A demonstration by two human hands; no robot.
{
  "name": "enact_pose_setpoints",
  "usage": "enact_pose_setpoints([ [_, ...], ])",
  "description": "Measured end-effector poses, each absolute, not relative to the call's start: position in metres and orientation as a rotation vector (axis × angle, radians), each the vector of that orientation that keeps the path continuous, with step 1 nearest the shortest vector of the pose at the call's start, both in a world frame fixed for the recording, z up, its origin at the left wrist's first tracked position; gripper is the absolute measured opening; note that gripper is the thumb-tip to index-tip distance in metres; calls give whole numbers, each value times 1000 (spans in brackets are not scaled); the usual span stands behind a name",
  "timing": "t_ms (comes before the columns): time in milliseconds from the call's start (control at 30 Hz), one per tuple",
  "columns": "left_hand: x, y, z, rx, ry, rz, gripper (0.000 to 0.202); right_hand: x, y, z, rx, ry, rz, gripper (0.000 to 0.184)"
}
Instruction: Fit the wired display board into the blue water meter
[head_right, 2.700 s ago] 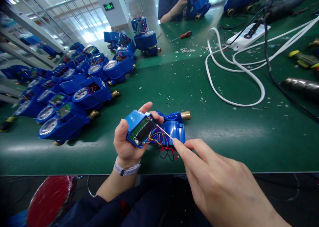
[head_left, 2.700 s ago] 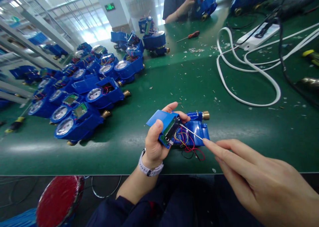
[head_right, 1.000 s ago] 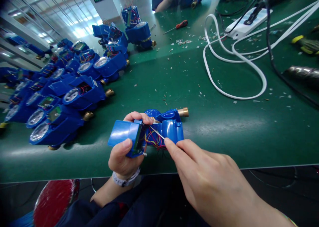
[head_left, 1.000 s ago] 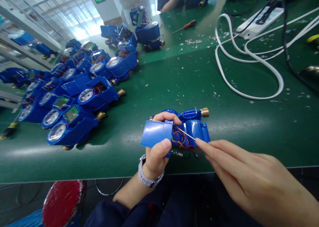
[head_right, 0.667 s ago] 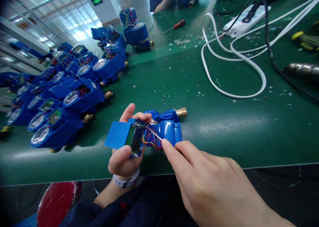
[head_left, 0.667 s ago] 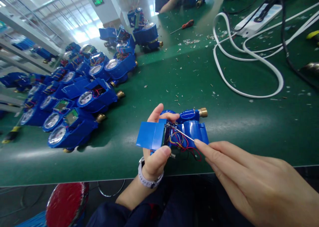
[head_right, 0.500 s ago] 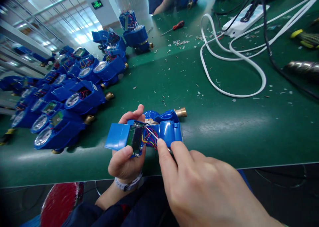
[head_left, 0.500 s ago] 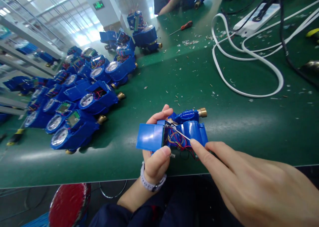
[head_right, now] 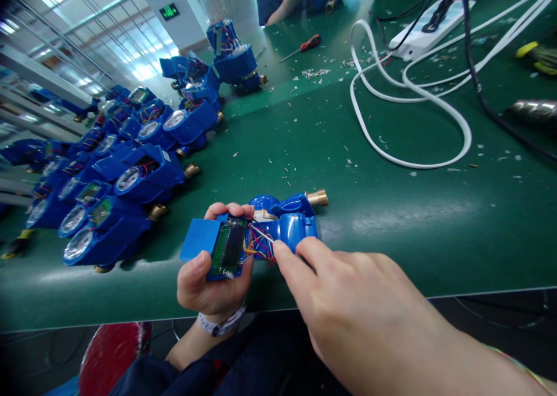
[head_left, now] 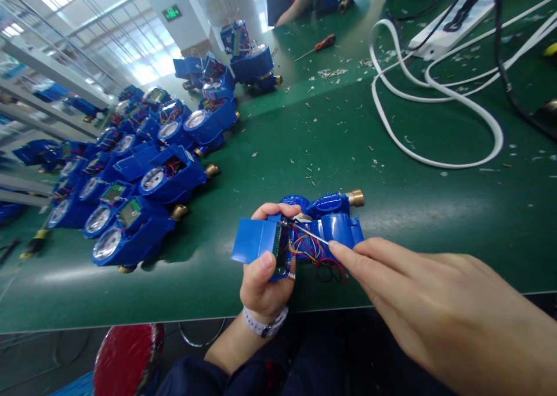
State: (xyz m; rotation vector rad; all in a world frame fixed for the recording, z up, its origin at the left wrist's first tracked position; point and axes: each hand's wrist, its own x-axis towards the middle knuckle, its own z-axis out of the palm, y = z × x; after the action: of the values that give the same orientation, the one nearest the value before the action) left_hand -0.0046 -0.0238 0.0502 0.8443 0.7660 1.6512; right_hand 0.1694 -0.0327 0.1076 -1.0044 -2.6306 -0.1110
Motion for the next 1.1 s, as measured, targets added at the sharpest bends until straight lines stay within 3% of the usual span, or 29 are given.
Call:
enact_pose_setpoints([
  [133,-5,-23,50,876,789,1663,41,169,-35,101,-930,-2681,-212,49],
  [300,-5,-23,49,912,835,1654,42,166,-36,92,-1074,-2553,95,51],
  [467,-4,-23,48,948,860,1657,42,159,-44,88,-1046,-2495,-110,45],
  [633,-3,-25,47,960,807,1670,44,161,-42,87,-1100,-2371,296,39],
  [833,-1,-25,49,979,843,1683,42,162,-48,77,-1049,-2437,-108,40],
  [1000,1,-25,49,1008,786,1720,43,165,-45,81,-1091,-2218,519,34],
  [1100,0,-25,48,1016,745,1703,45,166,-46,79,-1075,-2212,427,32],
])
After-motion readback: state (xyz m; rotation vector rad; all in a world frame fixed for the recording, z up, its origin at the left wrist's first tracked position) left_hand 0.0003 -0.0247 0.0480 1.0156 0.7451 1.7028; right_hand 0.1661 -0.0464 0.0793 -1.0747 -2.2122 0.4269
